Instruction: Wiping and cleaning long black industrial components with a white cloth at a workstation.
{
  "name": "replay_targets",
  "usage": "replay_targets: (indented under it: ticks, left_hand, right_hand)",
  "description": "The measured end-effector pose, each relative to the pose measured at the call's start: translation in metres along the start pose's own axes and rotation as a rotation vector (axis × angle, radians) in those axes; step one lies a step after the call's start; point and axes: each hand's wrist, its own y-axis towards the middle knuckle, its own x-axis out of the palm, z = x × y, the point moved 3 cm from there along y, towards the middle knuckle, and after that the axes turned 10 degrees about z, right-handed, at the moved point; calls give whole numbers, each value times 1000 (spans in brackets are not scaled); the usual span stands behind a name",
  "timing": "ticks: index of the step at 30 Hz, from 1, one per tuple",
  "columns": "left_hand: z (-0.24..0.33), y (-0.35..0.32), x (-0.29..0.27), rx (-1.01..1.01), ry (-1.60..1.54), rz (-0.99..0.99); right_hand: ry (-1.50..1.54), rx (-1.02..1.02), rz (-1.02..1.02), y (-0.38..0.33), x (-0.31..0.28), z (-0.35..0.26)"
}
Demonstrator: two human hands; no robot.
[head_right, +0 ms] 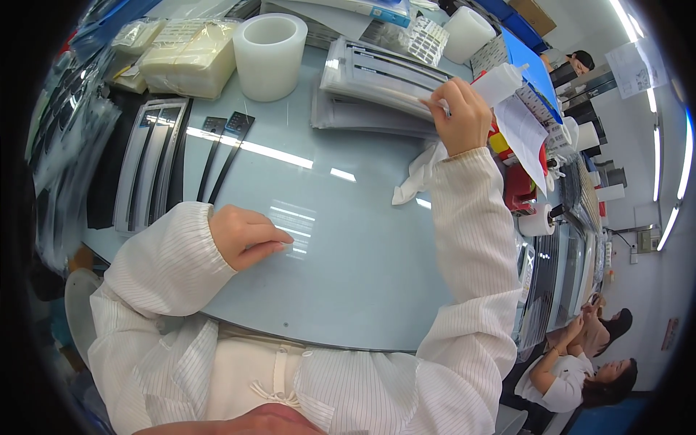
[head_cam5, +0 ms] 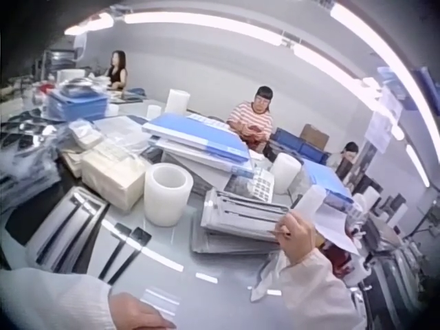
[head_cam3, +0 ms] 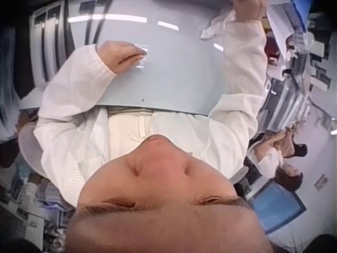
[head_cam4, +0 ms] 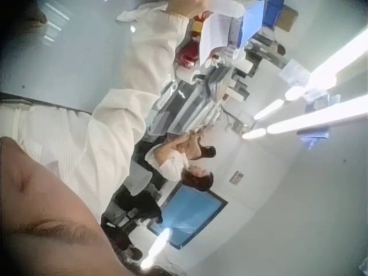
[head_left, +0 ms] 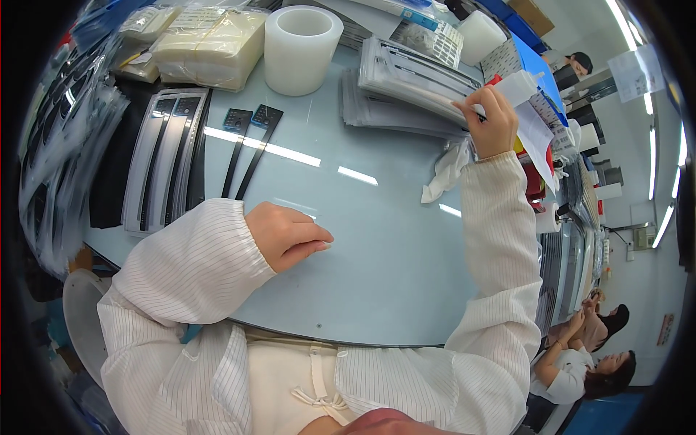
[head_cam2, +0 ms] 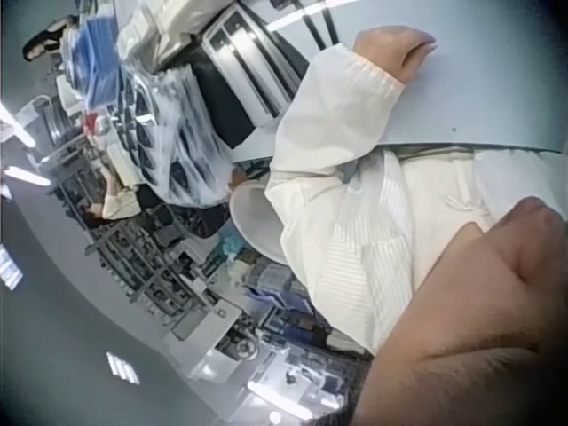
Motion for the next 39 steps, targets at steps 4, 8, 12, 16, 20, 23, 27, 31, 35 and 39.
replay_targets:
  ticks: [4,8,12,16,20,23,27,31,35,39]
  left_hand:
    - [-1,1,1,-2,-9,-12]
    - [0,1,1,-11,-7,-24]
    - [0,1,1,31,-28,23]
    - [-1,1,1,25,-40,27]
    - [1,2,-1,-31,-25,-2]
    - [1,1,-1,19,-41,43]
    - [0,2,0,-27,-26,5]
    - [-1,1,-1,7,-47,51]
    - [-2,1,-1,-22,-33,19]
    - [0,2,-3,-44,-41,5]
  right_hand:
    - [73,-70,-110,-1,1,-1]
    - [-44,-212,11,0,1,-13]
    - [-103,-202,79,1,0,-12]
    - [-45,-185,138,3,0,-14]
    - [-22,-181,190,1,2,-13]
    - [2,-154,218,0,4,-10]
    - [17,-121,162,-2,8,-3]
    - [153,20,-40,0,15,-6]
    - [171,75,-200,2,4,-5]
    - [170,66,-206,9,-6,-2]
